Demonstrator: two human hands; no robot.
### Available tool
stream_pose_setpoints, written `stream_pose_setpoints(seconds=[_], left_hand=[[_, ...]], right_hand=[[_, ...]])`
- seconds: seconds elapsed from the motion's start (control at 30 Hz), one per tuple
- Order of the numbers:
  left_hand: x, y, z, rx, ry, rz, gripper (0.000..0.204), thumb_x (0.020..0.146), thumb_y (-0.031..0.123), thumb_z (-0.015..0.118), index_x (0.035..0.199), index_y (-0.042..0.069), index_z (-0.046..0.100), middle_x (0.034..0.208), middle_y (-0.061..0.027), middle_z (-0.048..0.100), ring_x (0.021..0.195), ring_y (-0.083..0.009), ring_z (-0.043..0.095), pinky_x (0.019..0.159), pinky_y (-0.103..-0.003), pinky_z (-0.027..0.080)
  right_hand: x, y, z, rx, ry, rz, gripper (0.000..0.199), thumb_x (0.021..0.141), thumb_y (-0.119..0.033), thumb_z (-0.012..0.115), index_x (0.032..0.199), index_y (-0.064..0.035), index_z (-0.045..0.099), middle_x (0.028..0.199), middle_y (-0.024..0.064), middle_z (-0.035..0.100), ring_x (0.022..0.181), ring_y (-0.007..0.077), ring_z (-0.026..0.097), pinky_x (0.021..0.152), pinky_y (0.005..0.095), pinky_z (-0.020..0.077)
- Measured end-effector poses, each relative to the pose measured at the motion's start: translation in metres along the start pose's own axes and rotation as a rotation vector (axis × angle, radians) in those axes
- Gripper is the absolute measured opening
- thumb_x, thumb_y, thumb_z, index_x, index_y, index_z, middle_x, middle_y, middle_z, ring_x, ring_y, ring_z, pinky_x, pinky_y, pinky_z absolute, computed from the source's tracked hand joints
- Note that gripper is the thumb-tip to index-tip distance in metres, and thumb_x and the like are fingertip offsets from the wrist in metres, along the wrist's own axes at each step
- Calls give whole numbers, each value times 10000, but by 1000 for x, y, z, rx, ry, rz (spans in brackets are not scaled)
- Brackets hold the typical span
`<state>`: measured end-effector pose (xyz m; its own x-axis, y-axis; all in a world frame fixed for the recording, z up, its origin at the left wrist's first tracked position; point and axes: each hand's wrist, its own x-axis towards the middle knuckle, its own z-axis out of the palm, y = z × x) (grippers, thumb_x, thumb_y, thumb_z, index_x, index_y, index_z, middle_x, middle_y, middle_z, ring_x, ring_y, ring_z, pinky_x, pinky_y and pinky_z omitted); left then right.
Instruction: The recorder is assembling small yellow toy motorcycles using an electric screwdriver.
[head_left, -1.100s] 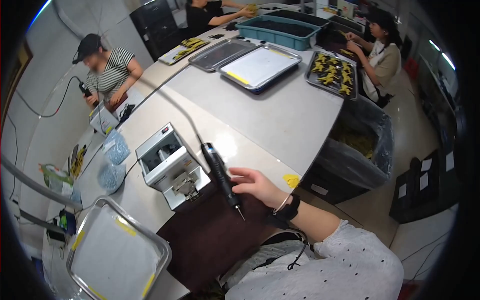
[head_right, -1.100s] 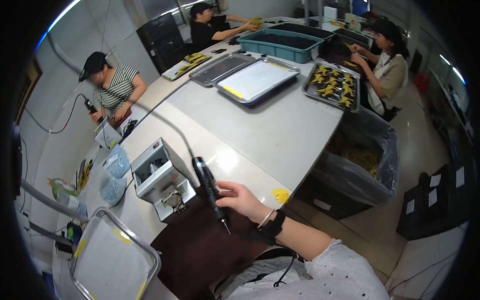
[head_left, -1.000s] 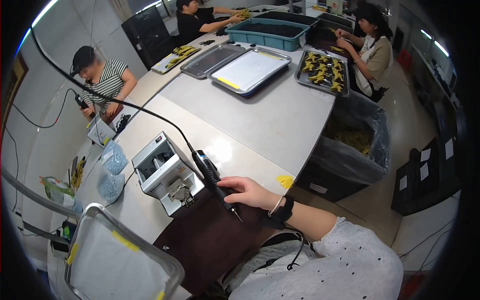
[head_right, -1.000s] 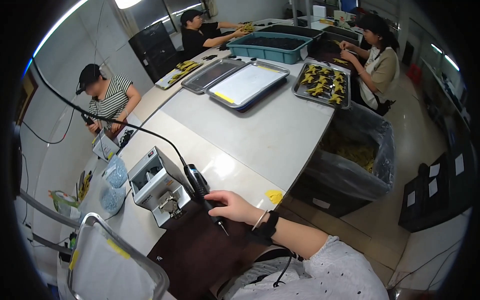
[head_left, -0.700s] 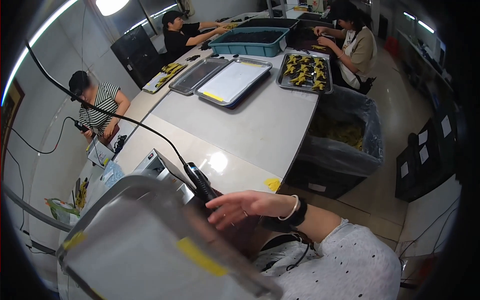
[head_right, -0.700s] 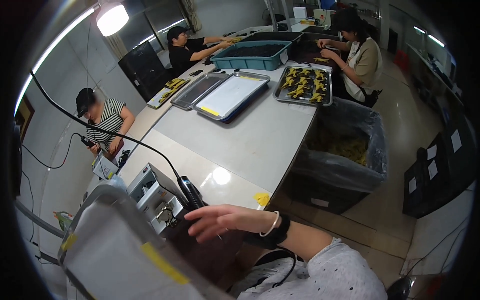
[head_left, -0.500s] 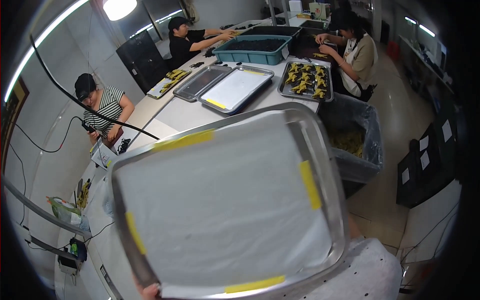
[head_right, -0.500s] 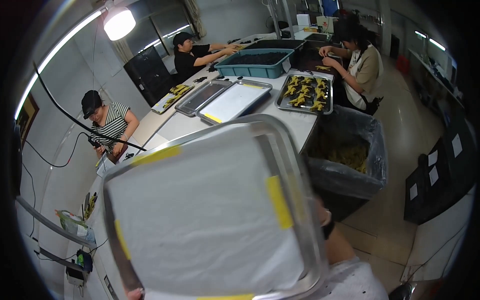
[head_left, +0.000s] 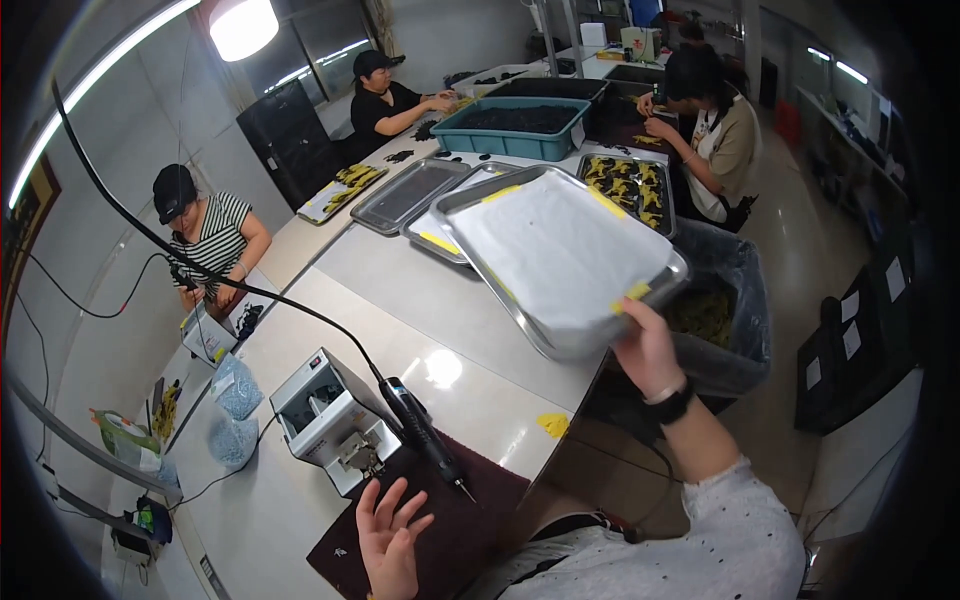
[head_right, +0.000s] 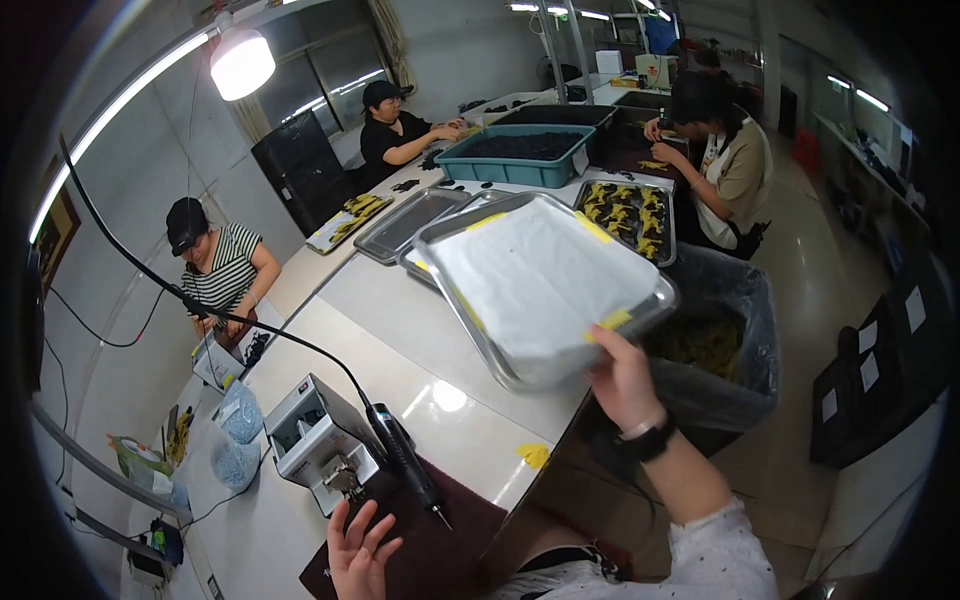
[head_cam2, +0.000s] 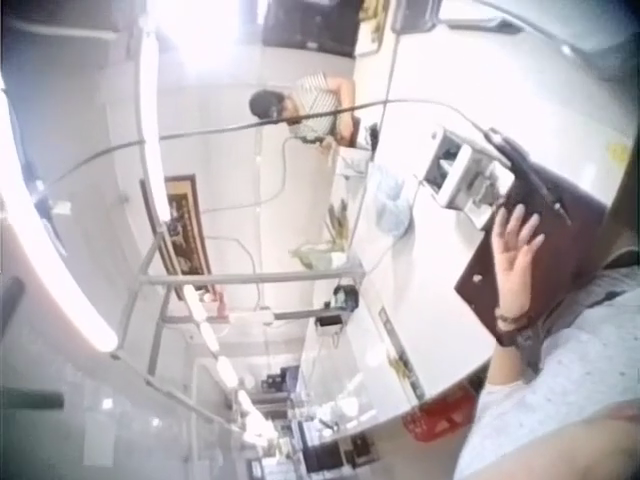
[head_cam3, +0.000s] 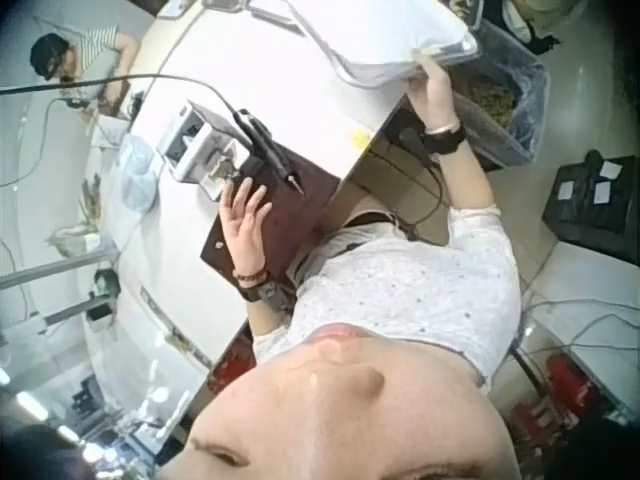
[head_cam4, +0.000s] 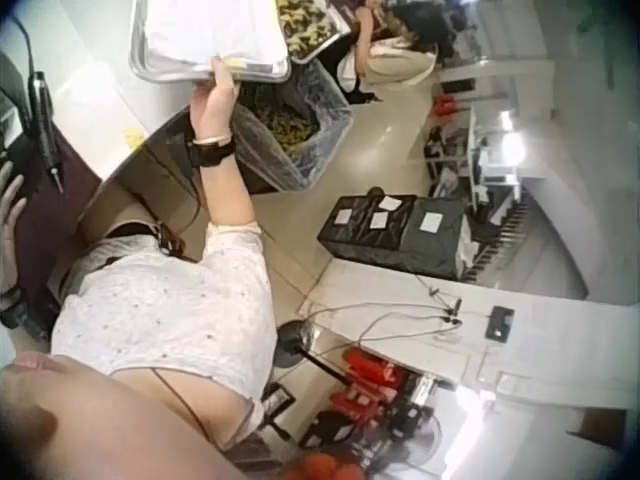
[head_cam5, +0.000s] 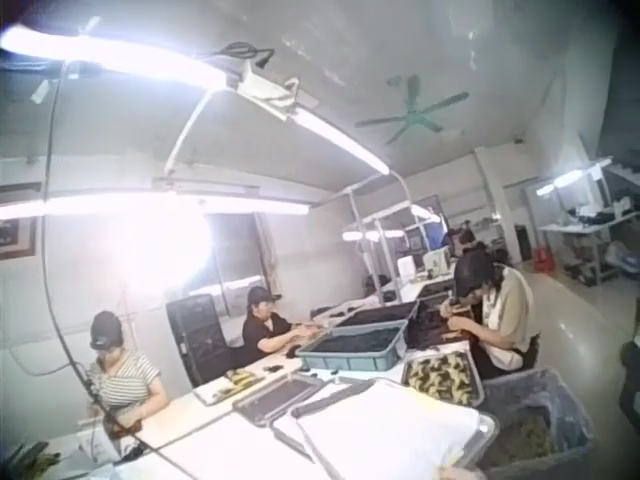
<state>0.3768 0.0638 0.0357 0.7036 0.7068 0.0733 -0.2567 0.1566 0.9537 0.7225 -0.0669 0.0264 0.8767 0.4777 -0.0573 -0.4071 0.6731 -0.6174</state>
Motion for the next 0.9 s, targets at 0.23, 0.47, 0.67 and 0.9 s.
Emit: stream_pose_setpoints(seconds=[0.23,0.47,0.67,0.9], left_hand=[[-42,-5,-25,119,340,-92,535,919,52,500,1411,55,290,1384,-183,415,1209,-305,497,963,-369,441],[-61,8,-34,167,486,-120,515,920,81,498,1390,39,290,1359,-180,434,1201,-303,498,978,-373,422],[-73,3,-50,179,494,-135,440,948,107,472,1364,32,348,1330,-161,463,1195,-295,498,983,-372,413],[-72,-26,-64,408,450,-82,329,948,73,479,1270,15,450,1220,-140,556,1101,-260,563,946,-356,441]], right_hand=[[188,143,86,-11,238,-170,670,806,-61,686,1281,-177,228,1220,104,476,1071,236,535,800,414,514],[242,212,130,-246,90,358,510,811,-248,638,1264,-75,481,1222,113,575,1120,227,559,936,383,443],[206,135,115,-875,-474,263,378,885,-317,505,1148,-57,581,1149,158,617,1071,305,600,888,432,488],[210,143,63,-2190,-543,-537,609,908,-445,427,1395,-81,375,1438,179,363,1374,336,268,1104,591,121]])
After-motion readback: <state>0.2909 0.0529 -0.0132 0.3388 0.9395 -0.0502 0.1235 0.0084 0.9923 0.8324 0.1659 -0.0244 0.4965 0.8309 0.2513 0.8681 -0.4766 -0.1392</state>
